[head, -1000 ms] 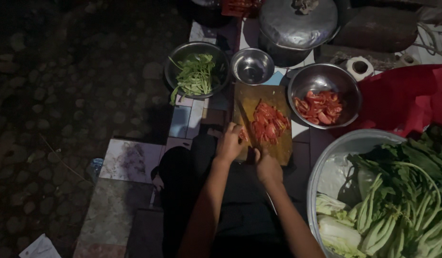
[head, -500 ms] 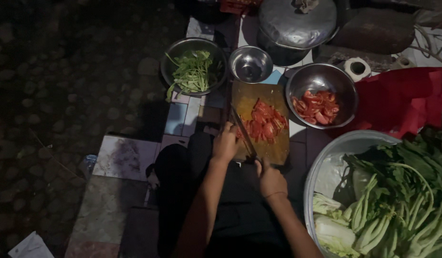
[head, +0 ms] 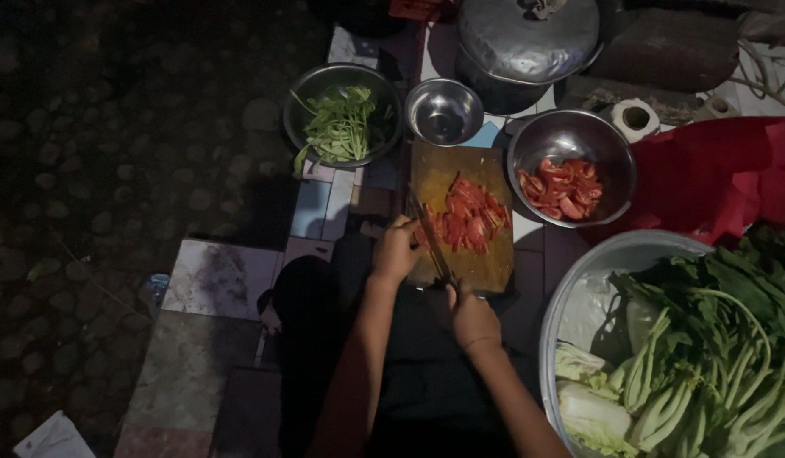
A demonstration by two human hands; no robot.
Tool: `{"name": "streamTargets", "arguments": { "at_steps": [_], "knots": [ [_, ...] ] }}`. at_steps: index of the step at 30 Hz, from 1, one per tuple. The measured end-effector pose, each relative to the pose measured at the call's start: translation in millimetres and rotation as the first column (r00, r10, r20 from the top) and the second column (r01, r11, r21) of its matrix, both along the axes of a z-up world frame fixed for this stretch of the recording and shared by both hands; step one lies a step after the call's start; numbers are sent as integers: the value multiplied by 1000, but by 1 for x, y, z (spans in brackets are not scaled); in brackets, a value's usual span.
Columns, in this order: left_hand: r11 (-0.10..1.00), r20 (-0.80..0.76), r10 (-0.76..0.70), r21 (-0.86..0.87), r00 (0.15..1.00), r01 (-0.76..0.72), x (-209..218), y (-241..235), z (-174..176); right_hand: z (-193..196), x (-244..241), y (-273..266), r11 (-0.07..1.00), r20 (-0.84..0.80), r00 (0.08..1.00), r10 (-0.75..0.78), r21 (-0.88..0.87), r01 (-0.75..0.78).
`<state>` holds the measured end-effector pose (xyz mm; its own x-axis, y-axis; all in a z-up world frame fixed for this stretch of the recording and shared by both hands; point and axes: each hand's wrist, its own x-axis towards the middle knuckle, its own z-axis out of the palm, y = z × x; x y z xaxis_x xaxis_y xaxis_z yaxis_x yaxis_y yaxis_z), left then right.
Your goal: The person slices tomatoes on a wooden cutting board with a knife and places the pieces into a metal bowl.
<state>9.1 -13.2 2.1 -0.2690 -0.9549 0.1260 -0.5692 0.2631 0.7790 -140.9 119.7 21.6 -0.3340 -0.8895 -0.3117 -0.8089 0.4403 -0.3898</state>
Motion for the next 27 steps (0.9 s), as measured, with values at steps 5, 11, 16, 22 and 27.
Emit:
{"name": "streamTargets", "arguments": {
  "at_steps": [5, 11, 16, 22, 27],
  "knots": [
    [1000, -30, -23, 10, 999, 23, 2, -5, -7, -5, 0, -6, 999, -49, 999, 5, 48, -3],
    [1000, -136, -26, -10, 990, 25, 0, -8, -18, -22, 3, -20, 999, -53, 998, -36, 31, 37],
    [997, -158, -34, -69, 987, 23, -2, -8, -20, -31, 6, -46, 997, 66, 998, -21, -69, 26],
    [997, -109, -24, -78, 994, 15, -3, -1, -9, -42, 7, -74, 996, 79, 997, -28, -84, 34],
    [1000, 17, 7, -14, 1000, -7, -1, 4, 1, -26, 10, -51, 990, 83, 997, -5, -140, 16]
  ]
}}
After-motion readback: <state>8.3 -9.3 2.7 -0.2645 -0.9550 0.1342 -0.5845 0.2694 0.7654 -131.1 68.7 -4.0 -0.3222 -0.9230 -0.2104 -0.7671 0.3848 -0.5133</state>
